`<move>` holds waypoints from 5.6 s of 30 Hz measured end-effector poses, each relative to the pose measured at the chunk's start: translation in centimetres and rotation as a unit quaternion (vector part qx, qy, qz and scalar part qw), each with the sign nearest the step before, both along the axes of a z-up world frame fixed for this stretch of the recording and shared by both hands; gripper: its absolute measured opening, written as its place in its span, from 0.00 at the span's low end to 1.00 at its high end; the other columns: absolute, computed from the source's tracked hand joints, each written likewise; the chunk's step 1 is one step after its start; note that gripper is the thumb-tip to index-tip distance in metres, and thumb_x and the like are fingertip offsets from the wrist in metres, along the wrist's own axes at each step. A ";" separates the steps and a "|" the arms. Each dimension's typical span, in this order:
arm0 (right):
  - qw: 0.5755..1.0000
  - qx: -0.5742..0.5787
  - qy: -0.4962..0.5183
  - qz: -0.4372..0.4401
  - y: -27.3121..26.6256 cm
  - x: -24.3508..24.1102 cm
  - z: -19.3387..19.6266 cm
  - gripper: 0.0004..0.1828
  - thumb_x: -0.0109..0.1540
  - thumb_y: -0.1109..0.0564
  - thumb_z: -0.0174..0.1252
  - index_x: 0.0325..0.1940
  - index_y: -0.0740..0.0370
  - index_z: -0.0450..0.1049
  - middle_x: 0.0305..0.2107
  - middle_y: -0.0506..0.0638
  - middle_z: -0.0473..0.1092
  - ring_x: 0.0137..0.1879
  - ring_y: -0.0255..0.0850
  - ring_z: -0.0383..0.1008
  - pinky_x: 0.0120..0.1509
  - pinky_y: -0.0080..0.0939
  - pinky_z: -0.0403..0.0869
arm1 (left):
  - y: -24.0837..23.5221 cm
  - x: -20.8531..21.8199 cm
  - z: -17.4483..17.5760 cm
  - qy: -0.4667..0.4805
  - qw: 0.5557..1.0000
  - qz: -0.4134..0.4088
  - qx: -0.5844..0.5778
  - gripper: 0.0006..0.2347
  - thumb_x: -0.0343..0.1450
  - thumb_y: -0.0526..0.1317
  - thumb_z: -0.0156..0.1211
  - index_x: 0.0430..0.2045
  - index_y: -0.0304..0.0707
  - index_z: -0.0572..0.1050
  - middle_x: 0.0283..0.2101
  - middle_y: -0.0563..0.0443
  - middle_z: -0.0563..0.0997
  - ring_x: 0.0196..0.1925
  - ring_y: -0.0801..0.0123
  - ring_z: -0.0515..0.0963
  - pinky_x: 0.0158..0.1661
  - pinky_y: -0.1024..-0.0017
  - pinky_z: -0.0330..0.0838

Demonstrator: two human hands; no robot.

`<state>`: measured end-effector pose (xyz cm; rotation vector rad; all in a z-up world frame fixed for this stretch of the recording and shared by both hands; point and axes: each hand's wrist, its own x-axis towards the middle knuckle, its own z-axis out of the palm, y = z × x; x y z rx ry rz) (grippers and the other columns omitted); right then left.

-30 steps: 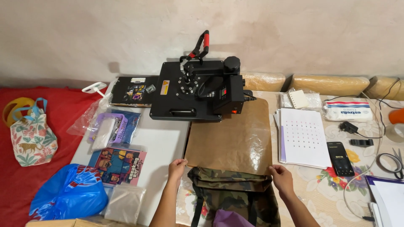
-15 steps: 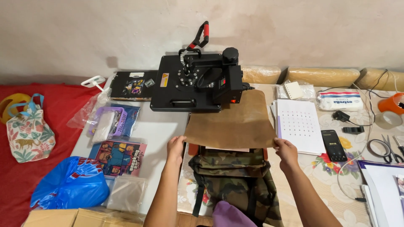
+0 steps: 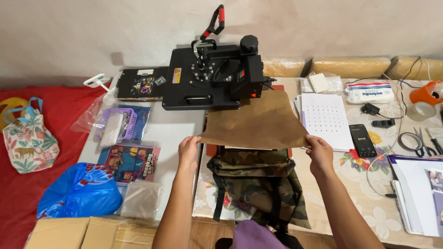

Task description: Operating a heat press machine to apply a design to a camouflage bag and then handling the bag.

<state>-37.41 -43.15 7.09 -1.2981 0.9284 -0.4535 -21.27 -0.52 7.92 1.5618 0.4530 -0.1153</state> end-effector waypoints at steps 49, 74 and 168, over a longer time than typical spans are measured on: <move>0.903 -0.188 0.382 0.051 -20.3 -45.8 -17.1 0.21 0.72 0.43 0.61 0.62 0.57 0.85 0.50 0.53 0.87 0.58 0.54 0.85 0.65 0.56 0.77 | -27.1 -43.6 -16.7 0.205 0.813 -0.427 0.338 0.04 0.75 0.47 0.64 0.32 0.56 0.77 0.47 0.62 0.84 0.49 0.68 0.82 0.50 0.64 0.76; 0.959 -0.189 0.146 0.154 -3.1 -18.1 -10.3 0.18 0.72 0.53 0.68 0.62 0.65 0.82 0.53 0.58 0.84 0.59 0.48 0.83 0.68 0.50 0.78 | 2.1 -19.0 -7.1 0.112 0.952 -0.178 0.224 0.08 0.74 0.50 0.69 0.37 0.52 0.87 0.42 0.59 0.91 0.46 0.70 0.87 0.50 0.70 0.76; 0.972 0.081 0.095 0.199 3.5 -3.3 -0.6 0.32 0.71 0.48 0.69 0.73 0.69 0.74 0.48 0.63 0.78 0.51 0.53 0.78 0.56 0.54 0.80 | -3.0 -6.9 -3.9 0.055 0.974 -0.213 0.054 0.15 0.78 0.48 0.75 0.47 0.33 0.88 0.40 0.41 0.90 0.45 0.63 0.85 0.46 0.63 0.83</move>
